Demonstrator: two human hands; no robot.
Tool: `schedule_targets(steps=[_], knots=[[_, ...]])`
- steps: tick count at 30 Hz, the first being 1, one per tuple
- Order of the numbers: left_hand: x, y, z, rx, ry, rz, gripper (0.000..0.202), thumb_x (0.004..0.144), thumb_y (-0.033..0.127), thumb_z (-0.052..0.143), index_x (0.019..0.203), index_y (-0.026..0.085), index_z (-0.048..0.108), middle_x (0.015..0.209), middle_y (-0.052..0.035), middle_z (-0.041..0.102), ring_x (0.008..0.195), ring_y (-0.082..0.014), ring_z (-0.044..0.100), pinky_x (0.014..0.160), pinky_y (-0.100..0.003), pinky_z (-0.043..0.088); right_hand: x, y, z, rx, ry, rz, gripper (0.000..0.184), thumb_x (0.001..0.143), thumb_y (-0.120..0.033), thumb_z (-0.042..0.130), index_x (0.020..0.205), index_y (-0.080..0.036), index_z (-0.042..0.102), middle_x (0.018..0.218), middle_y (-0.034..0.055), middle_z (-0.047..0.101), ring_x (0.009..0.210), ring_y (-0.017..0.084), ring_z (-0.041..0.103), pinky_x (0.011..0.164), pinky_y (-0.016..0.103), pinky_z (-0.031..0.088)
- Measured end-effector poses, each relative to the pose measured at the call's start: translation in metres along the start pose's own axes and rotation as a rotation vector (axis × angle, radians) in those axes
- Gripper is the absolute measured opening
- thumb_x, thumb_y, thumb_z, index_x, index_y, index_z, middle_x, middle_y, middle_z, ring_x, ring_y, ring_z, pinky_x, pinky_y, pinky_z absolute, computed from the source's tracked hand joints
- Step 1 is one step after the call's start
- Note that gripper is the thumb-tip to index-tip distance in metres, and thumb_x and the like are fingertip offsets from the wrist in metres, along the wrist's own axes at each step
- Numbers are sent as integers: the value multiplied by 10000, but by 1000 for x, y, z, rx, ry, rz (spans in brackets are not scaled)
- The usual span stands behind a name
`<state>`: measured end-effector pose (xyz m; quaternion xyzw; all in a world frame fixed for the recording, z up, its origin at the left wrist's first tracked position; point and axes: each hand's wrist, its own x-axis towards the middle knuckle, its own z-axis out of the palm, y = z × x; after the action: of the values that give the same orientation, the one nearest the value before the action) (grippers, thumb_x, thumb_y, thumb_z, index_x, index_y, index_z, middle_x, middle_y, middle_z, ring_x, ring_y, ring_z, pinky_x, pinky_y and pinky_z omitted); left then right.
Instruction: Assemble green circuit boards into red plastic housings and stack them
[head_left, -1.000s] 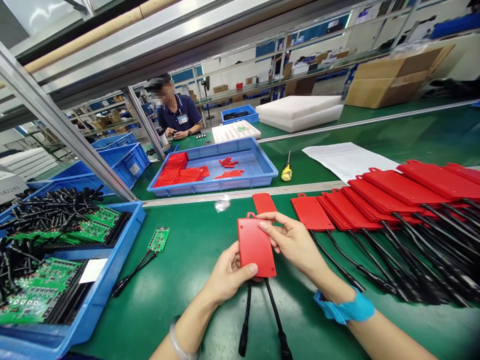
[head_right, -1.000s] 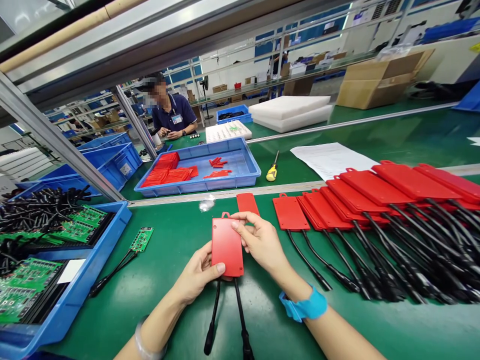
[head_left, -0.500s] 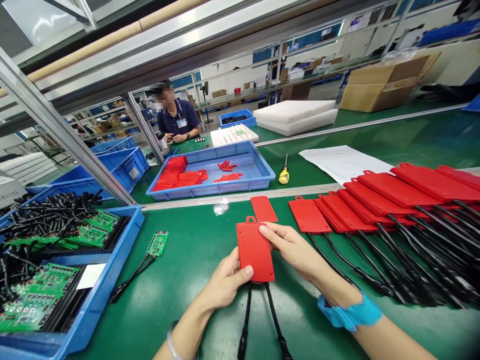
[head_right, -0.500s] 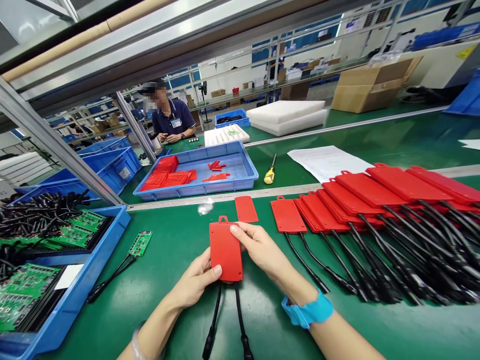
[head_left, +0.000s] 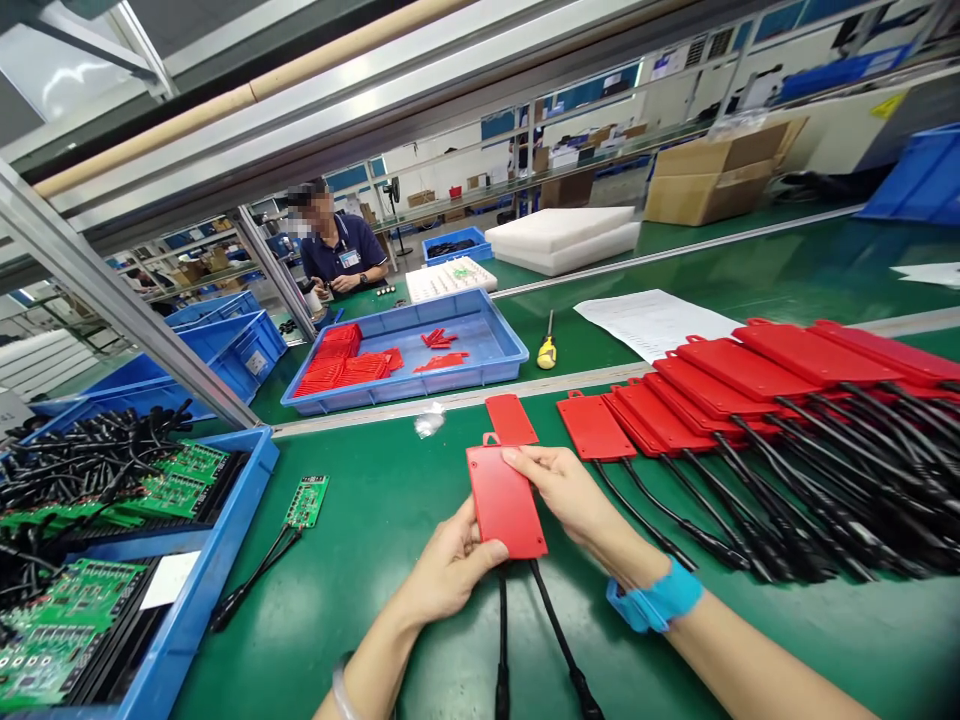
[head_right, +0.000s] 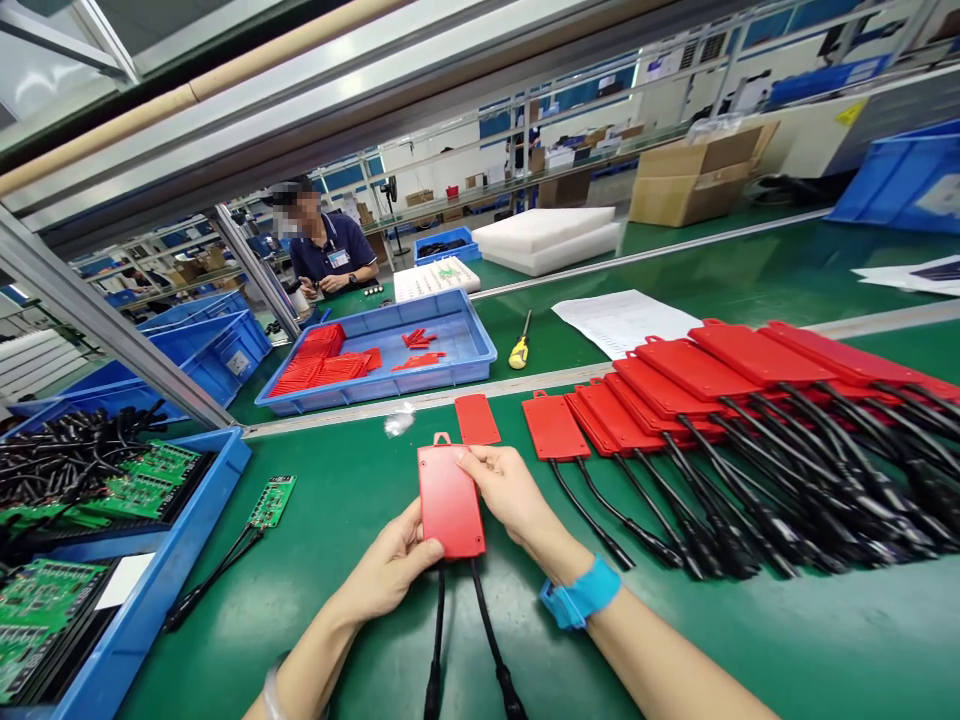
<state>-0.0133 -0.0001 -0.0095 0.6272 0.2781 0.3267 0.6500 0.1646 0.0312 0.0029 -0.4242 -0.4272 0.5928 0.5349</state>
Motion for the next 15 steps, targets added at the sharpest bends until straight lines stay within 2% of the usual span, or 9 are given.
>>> schedule_targets(steps=[3, 5, 6, 8, 10, 12, 14, 15], knots=[[-6, 10, -11, 375, 74, 170, 555, 932, 310, 421, 1445, 256, 216, 1476, -88, 303, 1352, -267, 270, 1096, -462, 251, 5, 3, -4, 208, 16, 157, 357, 634, -449, 780, 725, -114, 700, 695, 77, 687, 620, 184, 628, 573, 260, 494], [-8, 14, -17, 640, 108, 348, 516, 918, 265, 454, 1412, 273, 306, 1512, -63, 215, 1398, -275, 112, 1117, -502, 162, 5, 6, -1, 270, 7, 211, 336, 607, -413, 794, 745, -120, 705, 728, 87, 692, 657, 195, 637, 593, 267, 500], [-8, 15, -18, 730, 94, 436, 469, 900, 257, 495, 1359, 274, 401, 1498, -61, 255, 1398, -282, 102, 1117, -517, 140, 4, 9, 3, 274, -10, 222, 330, 608, -406, 787, 756, -123, 705, 737, 85, 692, 655, 191, 633, 587, 264, 495], [-7, 15, -16, 773, 40, 560, 322, 866, 267, 566, 1188, 265, 562, 1379, -64, 462, 1365, -281, 234, 1113, -519, 139, 0, 18, 14, 251, -59, 239, 314, 630, -416, 757, 746, -130, 697, 722, 65, 683, 610, 164, 605, 543, 243, 469], [-5, 13, -13, 686, 31, 628, 225, 828, 291, 626, 1048, 245, 607, 1149, -54, 638, 1204, -249, 476, 1095, -494, 203, -4, 29, 26, 209, -106, 259, 310, 659, -442, 722, 692, -136, 679, 639, 31, 649, 528, 126, 548, 475, 216, 416], [-6, 12, -10, 565, 108, 660, 216, 801, 314, 659, 989, 225, 603, 966, -40, 685, 980, -209, 600, 1028, -451, 316, -8, 37, 35, 153, -148, 288, 356, 703, -482, 677, 612, -138, 650, 529, 8, 590, 455, 109, 487, 418, 211, 359], [-8, 12, -10, 461, 243, 632, 220, 802, 348, 652, 965, 208, 605, 895, -44, 669, 858, -186, 606, 912, -386, 412, -11, 38, 38, -29, -203, 271, 460, 782, -540, 573, 554, -143, 624, 465, 11, 544, 427, 121, 470, 406, 227, 348], [-9, 12, -11, 418, 316, 583, 223, 807, 366, 641, 952, 199, 609, 873, -48, 654, 837, -182, 594, 848, -350, 439, -12, 35, 37, -154, -208, 207, 483, 817, -546, 517, 570, -147, 629, 493, 23, 559, 457, 137, 495, 434, 239, 378]])
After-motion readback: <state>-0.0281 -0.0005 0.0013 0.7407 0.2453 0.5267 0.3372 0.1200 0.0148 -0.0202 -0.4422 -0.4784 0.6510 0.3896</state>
